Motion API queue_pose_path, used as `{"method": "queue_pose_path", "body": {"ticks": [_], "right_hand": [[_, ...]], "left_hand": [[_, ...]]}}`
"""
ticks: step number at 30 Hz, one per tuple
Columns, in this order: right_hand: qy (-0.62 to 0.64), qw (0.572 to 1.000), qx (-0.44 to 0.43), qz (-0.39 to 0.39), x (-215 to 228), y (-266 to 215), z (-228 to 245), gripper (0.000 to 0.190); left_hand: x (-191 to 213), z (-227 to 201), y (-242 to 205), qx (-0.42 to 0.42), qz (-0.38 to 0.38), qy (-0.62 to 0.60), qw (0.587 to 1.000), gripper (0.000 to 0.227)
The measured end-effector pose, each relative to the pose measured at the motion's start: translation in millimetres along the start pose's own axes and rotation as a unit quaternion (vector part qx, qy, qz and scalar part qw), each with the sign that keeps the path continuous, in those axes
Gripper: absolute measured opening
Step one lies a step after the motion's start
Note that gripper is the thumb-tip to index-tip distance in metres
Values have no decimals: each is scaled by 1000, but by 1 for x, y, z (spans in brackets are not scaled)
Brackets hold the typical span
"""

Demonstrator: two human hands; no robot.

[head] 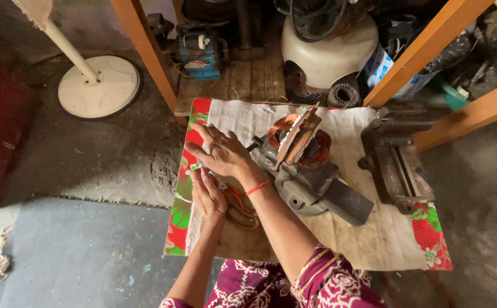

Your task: The person winds copper wire around a motor stator core by hand, repeatedly wrapping and adjusting the coil. They occasionally use a metal tool to press or align the wire and reposition the stator on the work surface.

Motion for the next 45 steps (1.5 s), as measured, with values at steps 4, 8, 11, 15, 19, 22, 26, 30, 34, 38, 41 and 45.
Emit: {"method": "queue_pose_path", "body": {"ticks": [4,8,11,15,19,22,26,30,34,38,41,45], "right_hand": [[8,999,19,-35,6,7,-1,92],[-12,990,88,-106,42,3,16,93],[-9,970,155,-185,67,-7,31,90],[-6,985,124,-122,44,-10,38,84],[73,970,182,-146,55,-55,56,76],[83,930,254,-250,87,-154,55,53],[123,836,-24,-535,133,-238,-45,44],[-97,889,-242,-376,131,-215,-133,44],[-129,900,-263,-322,113,-210,-164,47],[-112,903,-270,-316,113,-213,-163,46],[-103,902,-280,-312,114,-212,-162,47],[-135,899,-267,-318,113,-212,-159,47]], "left_hand": [[-1,-4,5,34,6,-1,999,39],[-3,3,2,41,21,12,999,39],[-3,5,3,28,15,25,999,39],[-7,10,2,31,29,31,999,40],[0,-18,5,-62,41,-1,997,46],[-15,-42,8,-72,72,-94,990,46],[-54,-73,8,-132,109,-214,962,56],[-104,-62,29,29,102,-430,896,70],[-123,-47,42,84,48,-544,834,69],[-125,-42,44,116,16,-546,829,70],[-124,-47,45,83,16,-546,833,66],[-133,-51,51,59,114,-469,874,63]]}}
Point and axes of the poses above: each hand's wrist, its own y-axis towards the middle knuckle, its own x-axis out of the back of the hand, z = x × y, the point moved 7 cm from there along y, towards the middle knuckle, and after that the axes turned 1 degree about z, right-handed, at the moved point
